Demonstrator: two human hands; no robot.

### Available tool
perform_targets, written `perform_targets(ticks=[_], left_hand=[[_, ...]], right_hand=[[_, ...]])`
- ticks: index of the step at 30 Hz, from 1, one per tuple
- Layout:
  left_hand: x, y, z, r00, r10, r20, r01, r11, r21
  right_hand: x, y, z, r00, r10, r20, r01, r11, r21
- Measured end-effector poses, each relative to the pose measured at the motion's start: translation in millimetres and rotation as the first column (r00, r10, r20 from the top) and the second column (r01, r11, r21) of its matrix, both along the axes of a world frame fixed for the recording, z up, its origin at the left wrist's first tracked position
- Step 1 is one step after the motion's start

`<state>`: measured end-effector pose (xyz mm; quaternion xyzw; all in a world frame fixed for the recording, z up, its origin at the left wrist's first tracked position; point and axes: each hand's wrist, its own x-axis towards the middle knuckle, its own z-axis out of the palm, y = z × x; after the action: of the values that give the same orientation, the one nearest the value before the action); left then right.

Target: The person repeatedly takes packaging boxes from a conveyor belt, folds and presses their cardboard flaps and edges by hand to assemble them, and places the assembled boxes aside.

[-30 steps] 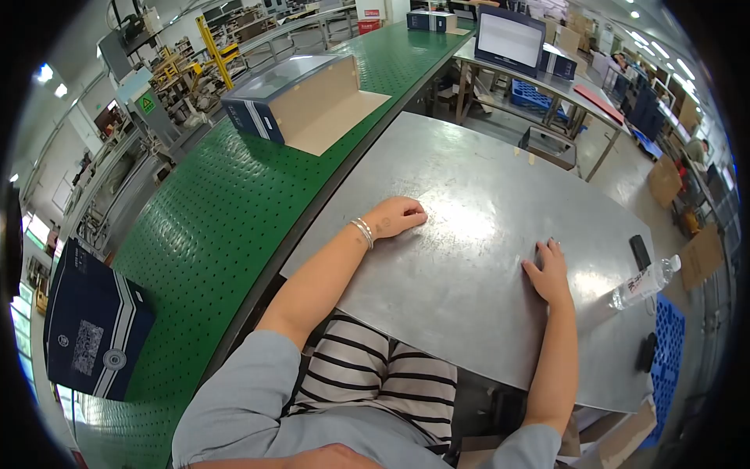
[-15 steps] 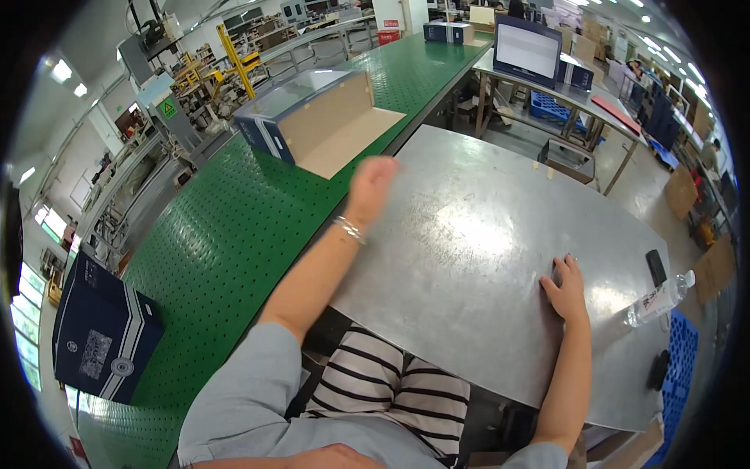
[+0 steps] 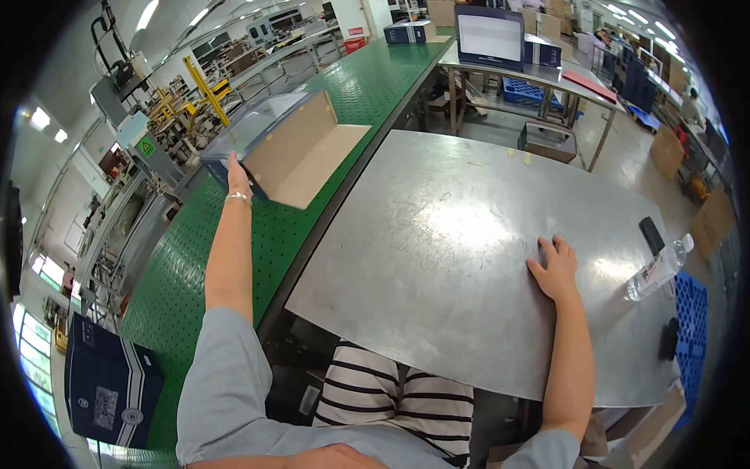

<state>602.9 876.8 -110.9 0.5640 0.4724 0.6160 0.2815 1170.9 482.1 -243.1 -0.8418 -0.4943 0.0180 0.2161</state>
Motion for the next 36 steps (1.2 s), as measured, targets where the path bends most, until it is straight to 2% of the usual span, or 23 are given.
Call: perform_targets(ticks=[4,5,9,14,18,21,24,26,27,29,31,32,34,36], left_hand=[[-5,10,-3,0.999,-0.038,0.035,0.044,0.981,-0.187],[1,13,-12,0.998,-0.045,0.038,0.051,0.981,-0.188],[18,22,-28,0.970,0.036,0.241,0.051,0.938,-0.343],[45,38,-29,0.880,0.150,0.451,0.122,0.846,-0.520],[46,44,-29,0.880,0.147,0.452,0.130,0.841,-0.525],[33,48,-49,0.877,0.201,0.437,0.080,0.834,-0.546],[24,37,-40,0.894,0.208,0.397,0.062,0.819,-0.570],[27,5,-37,0.883,0.080,0.462,0.144,0.891,-0.430],[24,-2,-40,0.885,0.074,0.460,0.149,0.891,-0.429],[8,-10,-44,0.816,0.013,0.577,0.237,0.904,-0.355],[-24,-5,-68,0.750,-0.159,0.642,0.388,0.892,-0.232],[-35,-15,-75,0.760,-0.159,0.630,0.389,0.889,-0.244],[-48,-27,-85,0.638,-0.269,0.721,0.487,0.866,-0.109],[-42,-23,-104,0.622,-0.294,0.726,0.526,0.844,-0.109]], right_hand=[[1,0,-1,1.000,0.012,0.014,-0.012,1.000,0.012],[3,-2,-1,1.000,0.006,0.016,-0.006,1.000,0.012],[10,-5,-2,0.996,0.059,-0.067,-0.057,0.998,0.040],[13,-9,-4,0.995,0.066,-0.071,-0.063,0.997,0.048],[15,1,3,0.999,0.030,-0.032,-0.029,0.999,0.034],[10,-5,-9,0.999,0.026,-0.039,-0.027,0.999,-0.019],[9,-1,5,0.999,0.040,-0.029,-0.039,0.999,0.014],[11,-1,3,0.999,0.042,-0.031,-0.041,0.999,0.017],[12,-1,2,0.998,0.051,-0.029,-0.051,0.998,0.023],[16,-2,1,0.997,0.069,-0.025,-0.068,0.997,0.037],[17,1,0,0.998,0.050,-0.031,-0.050,0.999,0.017],[13,-1,0,0.998,0.045,-0.047,-0.044,0.999,0.012],[12,-3,1,0.999,0.037,0.017,-0.038,0.999,0.028],[28,5,-14,0.999,0.028,-0.044,-0.025,0.997,0.067]])
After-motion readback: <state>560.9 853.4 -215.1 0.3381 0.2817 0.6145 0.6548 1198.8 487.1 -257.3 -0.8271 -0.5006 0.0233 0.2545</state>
